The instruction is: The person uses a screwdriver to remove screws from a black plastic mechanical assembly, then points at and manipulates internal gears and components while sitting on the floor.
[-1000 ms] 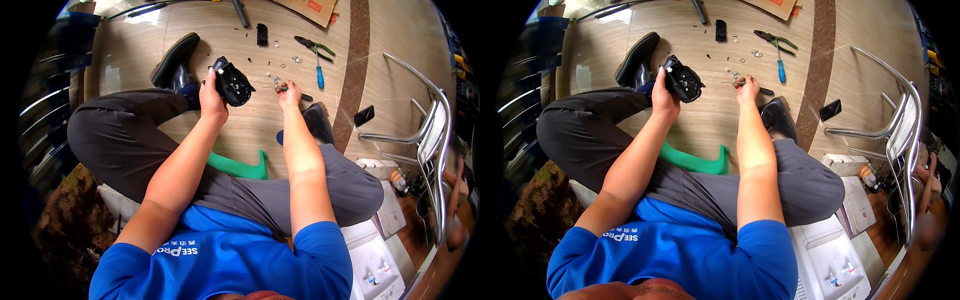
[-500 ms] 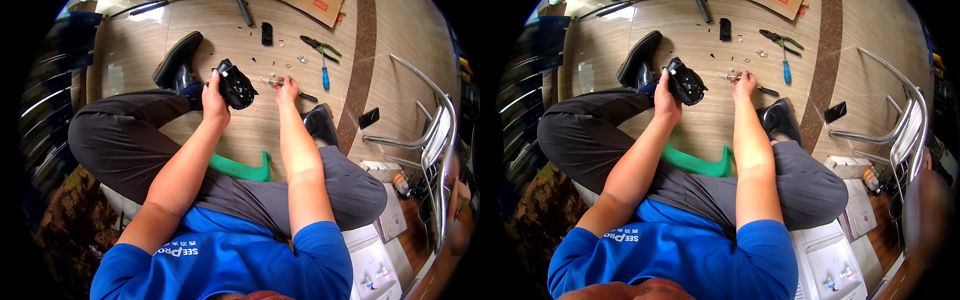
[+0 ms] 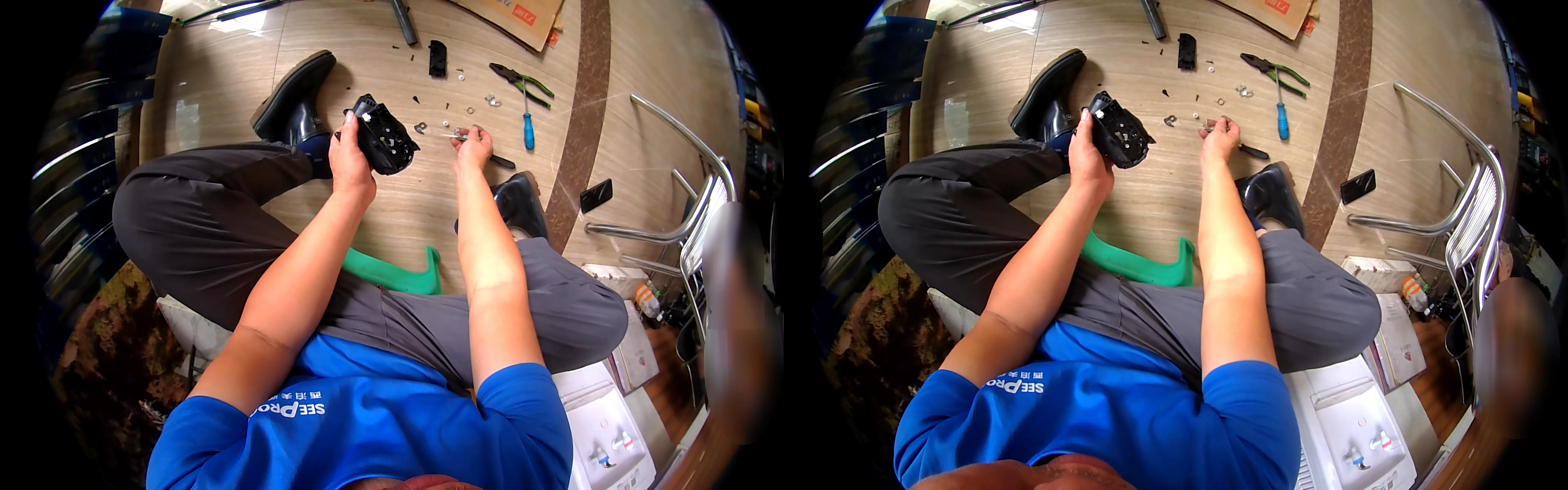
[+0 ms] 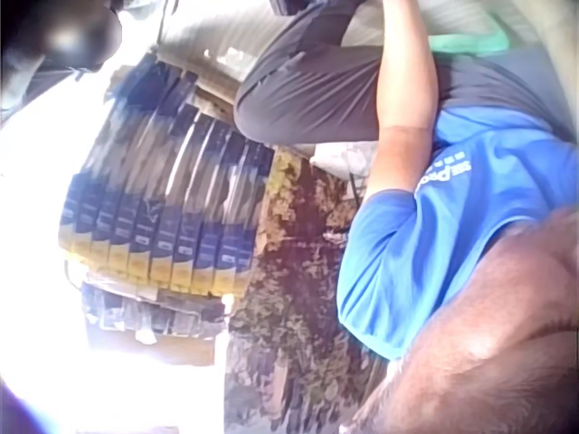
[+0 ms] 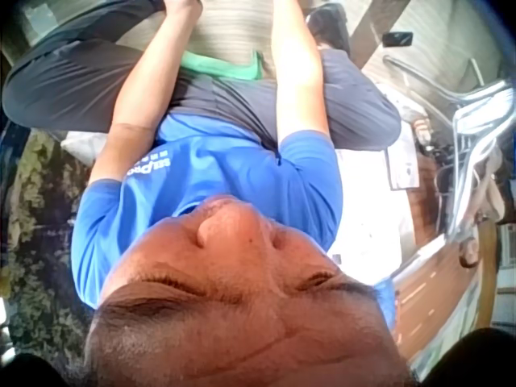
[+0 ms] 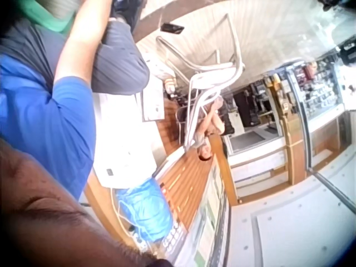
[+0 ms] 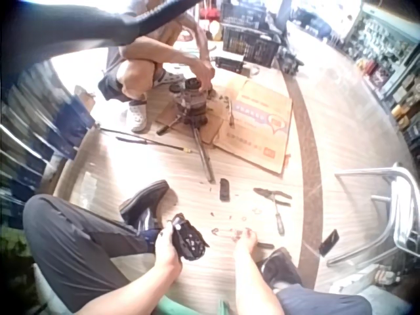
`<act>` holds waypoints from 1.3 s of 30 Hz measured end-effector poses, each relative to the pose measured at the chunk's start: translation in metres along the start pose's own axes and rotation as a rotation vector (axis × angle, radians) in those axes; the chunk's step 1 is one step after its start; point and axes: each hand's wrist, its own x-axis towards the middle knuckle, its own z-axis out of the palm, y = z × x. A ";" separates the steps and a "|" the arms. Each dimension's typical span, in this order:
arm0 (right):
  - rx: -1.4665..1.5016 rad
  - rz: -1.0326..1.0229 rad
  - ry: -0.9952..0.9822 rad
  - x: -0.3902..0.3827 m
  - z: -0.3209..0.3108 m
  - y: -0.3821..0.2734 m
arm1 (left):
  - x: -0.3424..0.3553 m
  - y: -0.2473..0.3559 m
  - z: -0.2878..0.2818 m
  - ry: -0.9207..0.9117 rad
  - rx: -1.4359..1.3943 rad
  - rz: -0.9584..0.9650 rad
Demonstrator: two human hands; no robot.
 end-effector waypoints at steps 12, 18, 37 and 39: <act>-1.175 -0.362 -0.235 0.004 0.006 0.005 | 0.010 -0.007 -0.015 0.075 0.039 0.012; -1.332 -0.357 -0.223 0.002 0.022 -0.011 | 0.007 -0.006 -0.004 0.077 0.054 -0.012; -1.262 -0.380 -0.332 -0.030 0.015 0.016 | 0.003 -0.007 -0.001 0.078 0.067 -0.029; -1.321 -0.354 -0.336 -0.036 0.020 0.015 | 0.001 -0.006 -0.002 0.066 0.057 -0.032</act>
